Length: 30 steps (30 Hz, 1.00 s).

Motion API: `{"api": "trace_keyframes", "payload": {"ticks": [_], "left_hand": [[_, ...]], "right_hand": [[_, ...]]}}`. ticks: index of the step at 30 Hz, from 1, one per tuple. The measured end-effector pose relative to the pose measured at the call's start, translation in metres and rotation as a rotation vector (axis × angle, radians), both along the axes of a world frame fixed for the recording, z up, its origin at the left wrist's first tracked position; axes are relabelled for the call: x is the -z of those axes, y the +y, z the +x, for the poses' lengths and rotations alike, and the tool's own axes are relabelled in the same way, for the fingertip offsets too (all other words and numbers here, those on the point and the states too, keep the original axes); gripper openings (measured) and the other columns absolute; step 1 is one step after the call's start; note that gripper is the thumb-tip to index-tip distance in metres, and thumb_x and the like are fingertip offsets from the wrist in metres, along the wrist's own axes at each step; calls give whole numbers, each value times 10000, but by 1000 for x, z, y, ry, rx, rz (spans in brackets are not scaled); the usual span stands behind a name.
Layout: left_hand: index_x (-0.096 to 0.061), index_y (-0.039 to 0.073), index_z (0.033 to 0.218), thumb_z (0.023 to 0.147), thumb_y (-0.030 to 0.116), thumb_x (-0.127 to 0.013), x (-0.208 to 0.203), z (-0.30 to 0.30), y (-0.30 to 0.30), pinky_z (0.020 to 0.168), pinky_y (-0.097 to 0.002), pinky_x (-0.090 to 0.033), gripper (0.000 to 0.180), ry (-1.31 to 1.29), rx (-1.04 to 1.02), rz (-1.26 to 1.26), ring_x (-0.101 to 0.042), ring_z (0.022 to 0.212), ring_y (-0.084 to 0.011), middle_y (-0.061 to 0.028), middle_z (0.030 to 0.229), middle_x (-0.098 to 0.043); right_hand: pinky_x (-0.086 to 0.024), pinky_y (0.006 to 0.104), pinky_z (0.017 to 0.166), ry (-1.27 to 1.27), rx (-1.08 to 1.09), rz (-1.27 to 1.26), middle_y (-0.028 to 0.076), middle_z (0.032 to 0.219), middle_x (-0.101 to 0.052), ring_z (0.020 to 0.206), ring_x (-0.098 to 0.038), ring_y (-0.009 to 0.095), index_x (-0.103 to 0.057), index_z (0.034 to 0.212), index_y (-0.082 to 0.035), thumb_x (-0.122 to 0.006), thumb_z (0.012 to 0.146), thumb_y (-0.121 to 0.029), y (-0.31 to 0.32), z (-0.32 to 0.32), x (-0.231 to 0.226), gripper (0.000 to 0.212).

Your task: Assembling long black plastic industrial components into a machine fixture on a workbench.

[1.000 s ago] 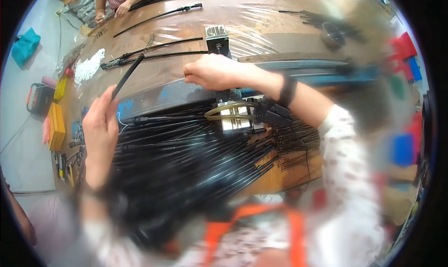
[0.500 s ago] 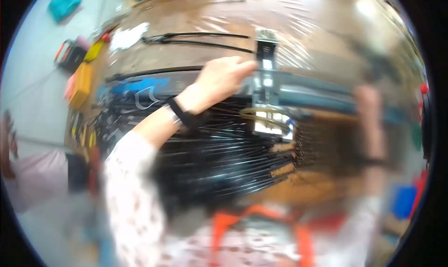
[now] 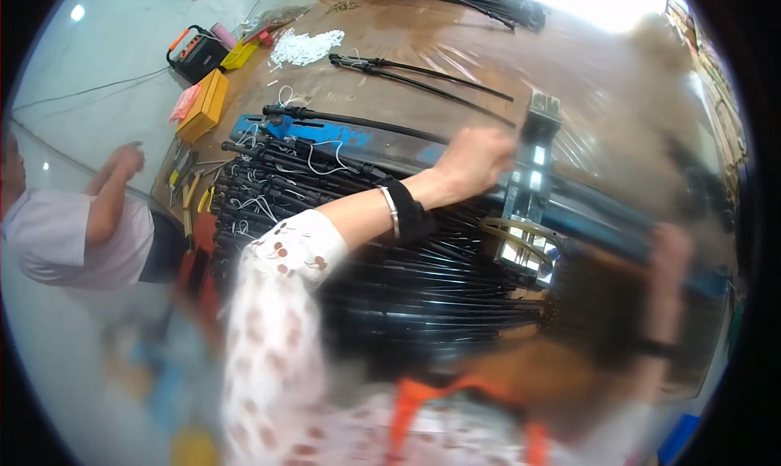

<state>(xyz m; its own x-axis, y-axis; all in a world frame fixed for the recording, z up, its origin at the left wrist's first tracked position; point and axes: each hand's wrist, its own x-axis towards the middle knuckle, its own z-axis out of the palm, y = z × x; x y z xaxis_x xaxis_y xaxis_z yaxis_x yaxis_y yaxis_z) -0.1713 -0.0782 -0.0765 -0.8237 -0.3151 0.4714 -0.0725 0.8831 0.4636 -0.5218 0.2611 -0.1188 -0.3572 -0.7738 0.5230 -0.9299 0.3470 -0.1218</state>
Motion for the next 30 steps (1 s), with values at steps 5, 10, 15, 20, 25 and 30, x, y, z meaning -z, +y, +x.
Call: {"api": "trace_keyframes", "payload": {"ticks": [5, 10, 15, 20, 25, 30], "left_hand": [[-588, 36, 830, 809, 113, -723, 5, 0, 4, 727, -457, -479, 157, 7, -6, 14, -582, 854, -373, -130, 861, -588], [-584, 36, 858, 848, 154, -705, 4, -5, 0, 729, -461, -477, 169, -2, 106, 26, -580, 858, -383, -151, 859, -583], [-613, 91, 991, 956, 219, -536, -1, 0, -5, 687, -534, -522, 154, -388, -35, -70, -672, 825, -417, -199, 849, -700], [-561, 72, 934, 980, 246, -548, -5, -9, 6, 645, -525, -496, 180, -362, -109, -194, -647, 779, -433, -210, 782, -666], [-554, 70, 924, 981, 223, -553, 1, -8, 12, 642, -519, -487, 164, -311, -65, -184, -635, 772, -436, -205, 780, -658], [-562, 73, 914, 968, 194, -568, 9, -12, 14, 636, -521, -487, 133, -265, -61, -184, -645, 760, -426, -200, 780, -663]], "right_hand": [[-470, 403, 813, 17, 51, -9, 168, 929, -619, 897, -599, 335, -622, 1012, 2, -614, 914, -24, 1, 9, -1, 102], [-397, 440, 1063, 145, -38, 26, 149, 1174, -673, 1198, -595, 327, -651, 1149, -28, -623, 881, 7, 17, 19, -10, 272], [-354, 483, 1068, 192, -241, -79, 104, 1169, -690, 1205, -593, 308, -663, 1132, -53, -689, 819, -18, -36, 139, -47, 315], [-406, 398, 880, -16, -261, -83, 68, 952, -710, 967, -634, 267, -680, 1043, -57, -746, 812, -122, -28, 159, -24, 249], [-428, 421, 858, -137, -285, -74, 99, 998, -693, 991, -610, 285, -656, 1149, -74, -717, 842, -92, -36, 173, -10, 314], [-478, 385, 730, -508, -409, -65, 135, 918, -621, 889, -619, 298, -629, 1133, -35, -702, 841, -33, -41, 175, 4, 301]]}}
